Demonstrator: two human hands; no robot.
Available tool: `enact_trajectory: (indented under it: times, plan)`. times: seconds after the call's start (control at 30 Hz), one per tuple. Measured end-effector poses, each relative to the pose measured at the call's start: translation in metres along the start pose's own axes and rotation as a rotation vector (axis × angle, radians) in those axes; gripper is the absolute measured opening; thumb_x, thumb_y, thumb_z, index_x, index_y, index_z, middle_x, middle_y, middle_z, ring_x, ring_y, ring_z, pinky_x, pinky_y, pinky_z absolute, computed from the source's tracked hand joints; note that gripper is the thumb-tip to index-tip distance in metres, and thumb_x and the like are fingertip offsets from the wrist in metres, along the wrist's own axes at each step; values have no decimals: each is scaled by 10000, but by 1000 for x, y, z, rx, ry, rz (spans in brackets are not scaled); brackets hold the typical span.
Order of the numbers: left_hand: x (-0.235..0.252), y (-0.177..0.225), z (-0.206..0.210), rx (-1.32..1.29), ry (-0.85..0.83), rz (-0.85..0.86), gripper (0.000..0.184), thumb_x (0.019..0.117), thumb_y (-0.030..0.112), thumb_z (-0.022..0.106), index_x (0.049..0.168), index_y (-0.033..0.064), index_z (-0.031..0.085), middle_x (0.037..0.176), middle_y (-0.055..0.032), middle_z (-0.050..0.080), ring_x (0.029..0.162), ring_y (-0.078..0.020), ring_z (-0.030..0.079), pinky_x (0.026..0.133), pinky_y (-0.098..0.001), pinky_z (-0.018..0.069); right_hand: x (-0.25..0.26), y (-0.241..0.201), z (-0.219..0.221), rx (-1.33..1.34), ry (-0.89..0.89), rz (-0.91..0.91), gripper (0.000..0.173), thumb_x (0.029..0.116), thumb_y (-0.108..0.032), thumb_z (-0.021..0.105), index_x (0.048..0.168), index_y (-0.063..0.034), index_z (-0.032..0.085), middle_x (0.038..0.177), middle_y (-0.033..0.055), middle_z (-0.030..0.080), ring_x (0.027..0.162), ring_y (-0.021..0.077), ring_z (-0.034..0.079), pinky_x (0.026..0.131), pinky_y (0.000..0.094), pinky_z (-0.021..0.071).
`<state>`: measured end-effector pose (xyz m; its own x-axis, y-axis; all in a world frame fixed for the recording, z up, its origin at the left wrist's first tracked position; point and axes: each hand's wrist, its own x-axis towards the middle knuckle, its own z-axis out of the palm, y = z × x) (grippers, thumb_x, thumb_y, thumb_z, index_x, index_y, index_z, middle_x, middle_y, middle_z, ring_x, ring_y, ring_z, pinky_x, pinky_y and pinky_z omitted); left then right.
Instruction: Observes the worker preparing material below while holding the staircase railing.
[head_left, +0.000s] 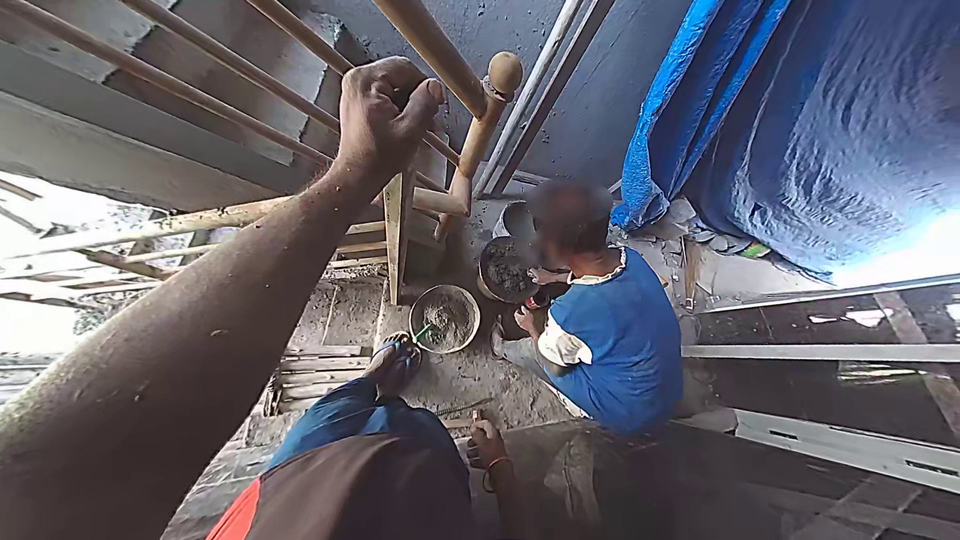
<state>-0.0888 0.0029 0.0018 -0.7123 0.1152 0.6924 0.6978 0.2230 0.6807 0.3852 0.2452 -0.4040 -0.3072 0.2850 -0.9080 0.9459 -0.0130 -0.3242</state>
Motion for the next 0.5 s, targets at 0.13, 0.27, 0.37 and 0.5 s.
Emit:
enact_trajectory:
  times: [0.13, 0.27, 0.37, 0.5]
  plan:
    - [-2, 4, 4, -14, 2, 1, 288, 1032, 322, 536, 897, 111, 679, 760, 43, 683, 659, -24, 645, 628, -259, 546, 0, -6, -3, 13, 7, -19, 388, 1083, -244, 499, 1427, -64, 505, 1133, 210, 676, 850, 319, 701, 725, 486, 586]
    - [-4, 7, 8, -20, 1, 6, 282, 1026, 314, 538, 884, 108, 667, 737, 42, 666, 635, -25, 621, 603, -258, 520, 0, -7, -6, 34, 21, -30, 379, 1077, -255, 520, 1410, -73, 520, 1098, 195, 674, 827, 302, 682, 705, 475, 571]
    - [-5, 7, 10, -52, -9, 4, 272, 1033, 302, 538, 899, 102, 664, 746, 42, 663, 646, -35, 634, 616, -264, 545, 1, -3, -10, 14, 12, -42, 380, 1078, -297, 523, 1396, -89, 539, 1072, 181, 683, 810, 294, 688, 700, 469, 577]
    - [-5, 8, 9, -23, -10, -2, 290, 1036, 314, 531, 914, 96, 678, 769, 32, 678, 664, -36, 650, 631, -263, 557, 2, 1, -9, 14, 10, -33, 401, 1080, -290, 520, 1420, -79, 522, 1107, 192, 681, 836, 305, 696, 716, 476, 584]
